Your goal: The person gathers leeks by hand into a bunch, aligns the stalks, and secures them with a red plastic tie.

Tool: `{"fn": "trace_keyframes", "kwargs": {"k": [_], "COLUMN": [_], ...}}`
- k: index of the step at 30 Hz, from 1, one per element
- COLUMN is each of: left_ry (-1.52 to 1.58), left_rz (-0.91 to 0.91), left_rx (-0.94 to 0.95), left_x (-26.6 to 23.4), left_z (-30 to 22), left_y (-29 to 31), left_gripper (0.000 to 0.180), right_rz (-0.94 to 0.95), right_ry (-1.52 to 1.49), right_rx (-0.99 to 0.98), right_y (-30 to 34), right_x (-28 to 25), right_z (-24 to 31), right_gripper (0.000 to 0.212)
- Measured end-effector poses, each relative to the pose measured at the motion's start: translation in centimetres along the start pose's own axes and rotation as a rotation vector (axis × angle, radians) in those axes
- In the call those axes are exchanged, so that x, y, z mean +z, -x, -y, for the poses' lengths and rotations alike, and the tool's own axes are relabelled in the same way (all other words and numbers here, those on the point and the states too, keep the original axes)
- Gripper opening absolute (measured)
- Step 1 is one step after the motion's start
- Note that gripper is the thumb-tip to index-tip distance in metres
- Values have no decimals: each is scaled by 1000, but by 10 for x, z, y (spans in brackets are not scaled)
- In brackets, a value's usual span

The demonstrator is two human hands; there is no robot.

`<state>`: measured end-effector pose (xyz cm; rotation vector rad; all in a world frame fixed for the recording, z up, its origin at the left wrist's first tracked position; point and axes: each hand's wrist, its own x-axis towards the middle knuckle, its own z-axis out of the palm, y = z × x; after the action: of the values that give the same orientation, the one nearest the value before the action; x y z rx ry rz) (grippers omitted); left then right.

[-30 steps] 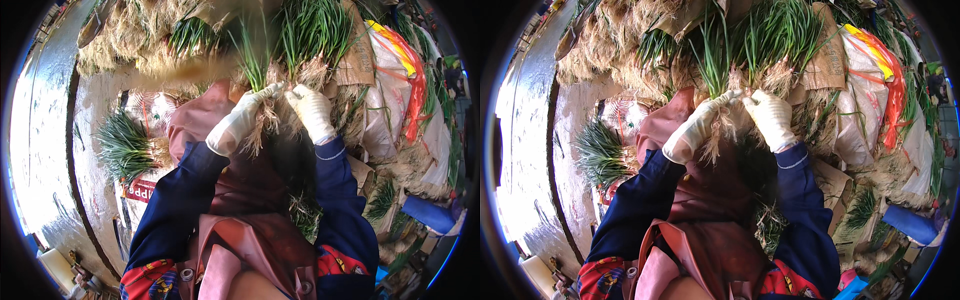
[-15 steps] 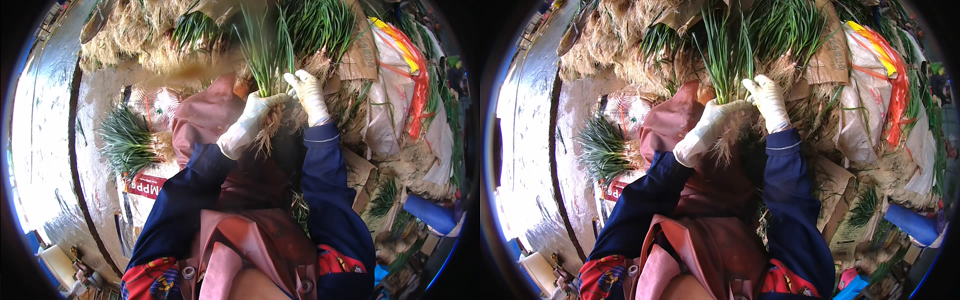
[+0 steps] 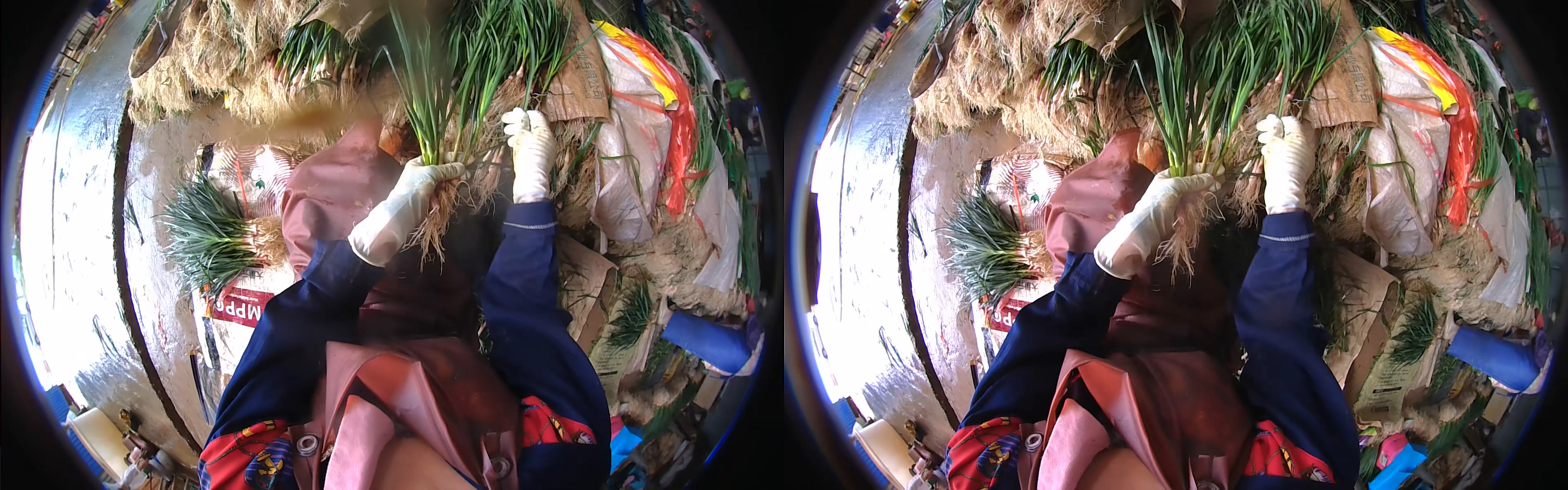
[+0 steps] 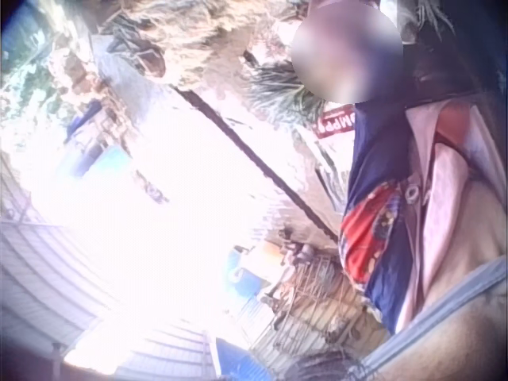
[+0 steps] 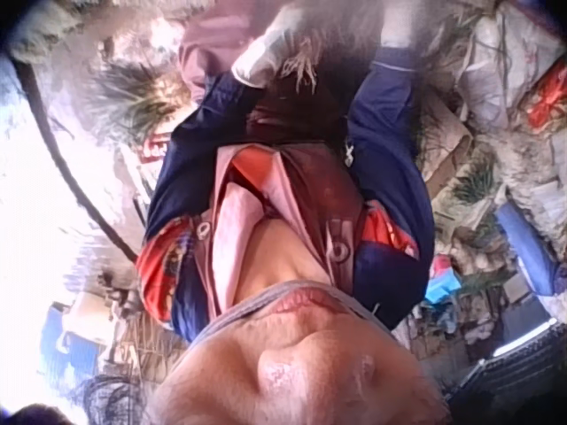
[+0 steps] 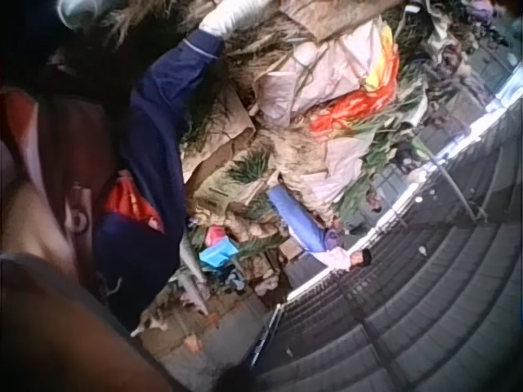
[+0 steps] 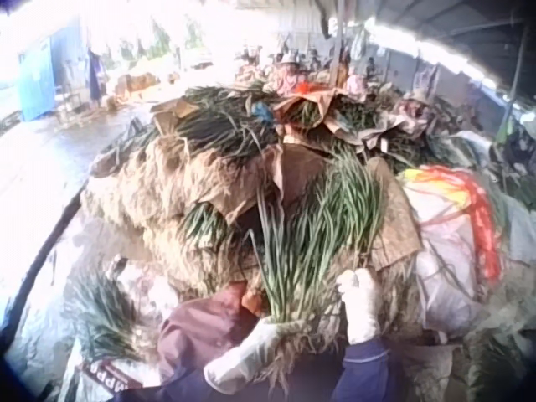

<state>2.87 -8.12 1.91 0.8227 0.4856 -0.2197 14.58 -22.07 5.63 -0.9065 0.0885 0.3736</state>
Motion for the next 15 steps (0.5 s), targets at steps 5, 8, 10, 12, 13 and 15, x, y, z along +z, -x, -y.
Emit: {"fn": "trace_keyframes", "kwargs": {"k": [5,8,10,12,13,15], "left_ry": [6,-9,44,47,25,7], "left_rz": [-61,-54,-53,-26,-6,26], "left_rx": [57,102,90,68,47,-5], "left_x": [-2,1,2,0,-3,-10], "left_z": [16,16,11,4,1,-4], "left_y": [1,4,8,9,10,7], "left_gripper": [19,15,12,11,12,11], "right_rz": [180,195,287,316,310,306], "right_ry": [783,671,658,670,691,827], "right_rx": [120,175,244,236,231,141], "right_y": [31,27,18,13,12,11], "right_x": [1,0,-2,-6,-8,-8], "right_z": [-20,-28,-27,-25,-25,-30], "right_gripper": [20,15,13,13,13,12]}}
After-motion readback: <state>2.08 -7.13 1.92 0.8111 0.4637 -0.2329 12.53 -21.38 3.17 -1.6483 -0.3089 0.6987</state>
